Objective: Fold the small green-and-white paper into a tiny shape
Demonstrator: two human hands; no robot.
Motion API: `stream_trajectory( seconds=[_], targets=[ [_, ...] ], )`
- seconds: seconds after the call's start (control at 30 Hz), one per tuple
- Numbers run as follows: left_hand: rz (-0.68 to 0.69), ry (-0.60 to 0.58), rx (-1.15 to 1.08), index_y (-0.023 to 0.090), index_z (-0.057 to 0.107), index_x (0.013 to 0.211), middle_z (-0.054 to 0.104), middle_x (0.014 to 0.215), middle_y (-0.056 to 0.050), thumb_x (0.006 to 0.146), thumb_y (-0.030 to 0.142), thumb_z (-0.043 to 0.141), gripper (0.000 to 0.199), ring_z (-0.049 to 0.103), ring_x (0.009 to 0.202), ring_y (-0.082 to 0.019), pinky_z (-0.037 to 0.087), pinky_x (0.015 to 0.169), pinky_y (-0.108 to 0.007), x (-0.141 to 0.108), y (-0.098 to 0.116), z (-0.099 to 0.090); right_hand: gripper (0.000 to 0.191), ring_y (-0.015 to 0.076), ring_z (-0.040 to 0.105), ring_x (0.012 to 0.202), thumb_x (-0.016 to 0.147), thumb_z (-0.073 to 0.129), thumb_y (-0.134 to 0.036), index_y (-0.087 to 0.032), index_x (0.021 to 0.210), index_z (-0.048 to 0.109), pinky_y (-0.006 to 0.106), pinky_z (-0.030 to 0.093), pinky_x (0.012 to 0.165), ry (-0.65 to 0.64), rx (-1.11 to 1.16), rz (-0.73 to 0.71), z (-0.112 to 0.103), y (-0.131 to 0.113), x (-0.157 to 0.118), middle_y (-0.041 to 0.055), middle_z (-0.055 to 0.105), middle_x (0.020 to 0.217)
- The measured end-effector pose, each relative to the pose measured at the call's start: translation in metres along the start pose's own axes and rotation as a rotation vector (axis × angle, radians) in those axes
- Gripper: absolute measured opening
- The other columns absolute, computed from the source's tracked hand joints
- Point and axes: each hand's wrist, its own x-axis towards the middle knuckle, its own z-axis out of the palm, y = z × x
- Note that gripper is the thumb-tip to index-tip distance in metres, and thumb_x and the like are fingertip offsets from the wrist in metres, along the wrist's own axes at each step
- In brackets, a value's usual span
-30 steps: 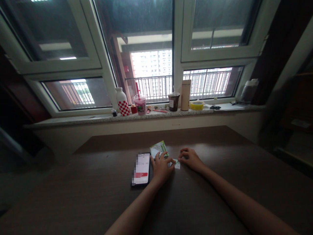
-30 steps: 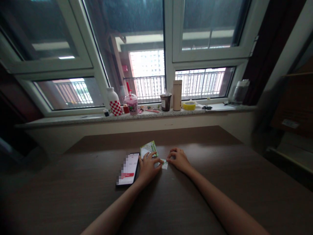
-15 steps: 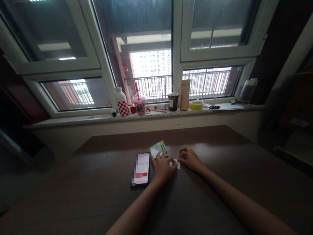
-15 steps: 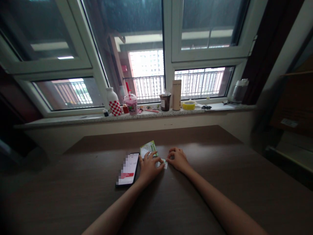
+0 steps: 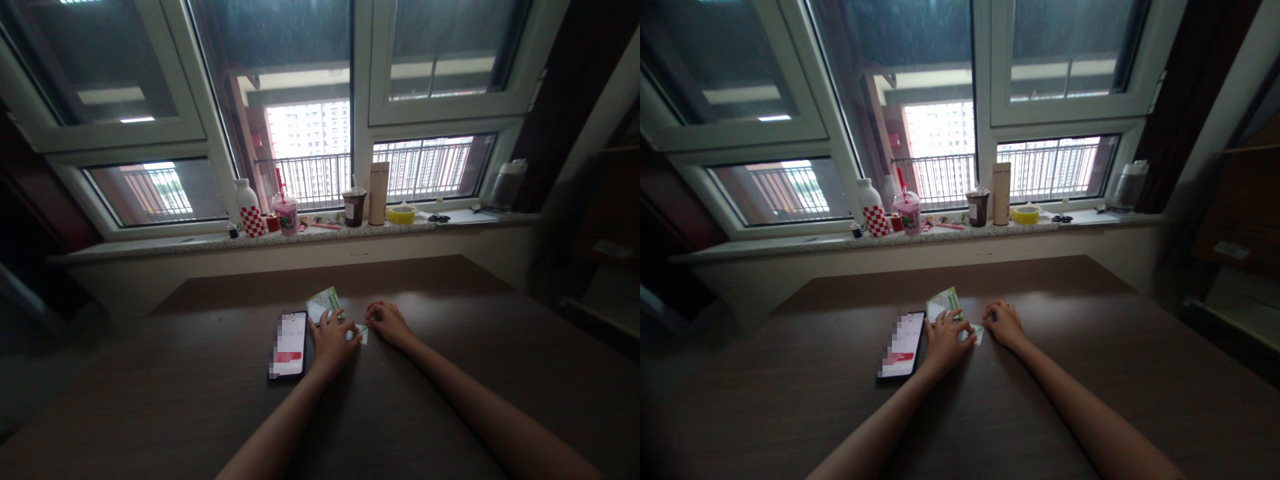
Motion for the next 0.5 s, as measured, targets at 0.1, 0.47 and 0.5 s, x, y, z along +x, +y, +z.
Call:
stream_trajectory(
  seconds=[0.1, 0.47, 0.5],
  targets=[
    [-0.007, 0.017, 0.016, 0.033, 0.069, 0.093, 0.048, 0.141, 0.002, 0.083, 0.046, 0.061, 0.019, 0.027, 0.137, -0.033, 0.003, 0.109, -0.067, -0.002, 0.001, 0.000, 0.013, 0.0226, 0.048, 0.111, 0.075, 0.065, -0.022, -0.025, 0.088, 0.068, 0.037, 0.034, 0.097, -0.014, 0.006, -0.046, -0.003, -0.001, -0.004, 0.0026, 0.061, 0.111],
    [-0.038, 0.058, 0.016, 0.037, 0.071, 0.099, 0.050, 0.139, -0.001, 0.089, 0.048, 0.051, 0.025, 0.027, 0.138, -0.031, 0.005, 0.112, -0.063, -0.005, 0.000, 0.000, 0.014, 0.0229, 0.051, 0.109, 0.080, 0.062, -0.028, -0.026, 0.082, 0.076, 0.039, 0.036, 0.102, 0.015, 0.119, -0.176, -0.004, 0.011, -0.008, 0.0055, 0.064, 0.106],
    [-0.040, 0.060, 0.020, 0.037, 0.071, 0.099, 0.050, 0.139, -0.001, 0.088, 0.048, 0.053, 0.024, 0.027, 0.138, -0.031, 0.005, 0.112, -0.063, -0.005, 0.000, 0.000, 0.013, 0.0229, 0.051, 0.110, 0.079, 0.063, -0.027, -0.026, 0.082, 0.076, 0.039, 0.036, 0.102, 0.012, 0.119, -0.175, -0.004, 0.010, -0.008, 0.0054, 0.064, 0.107]
  ],
)
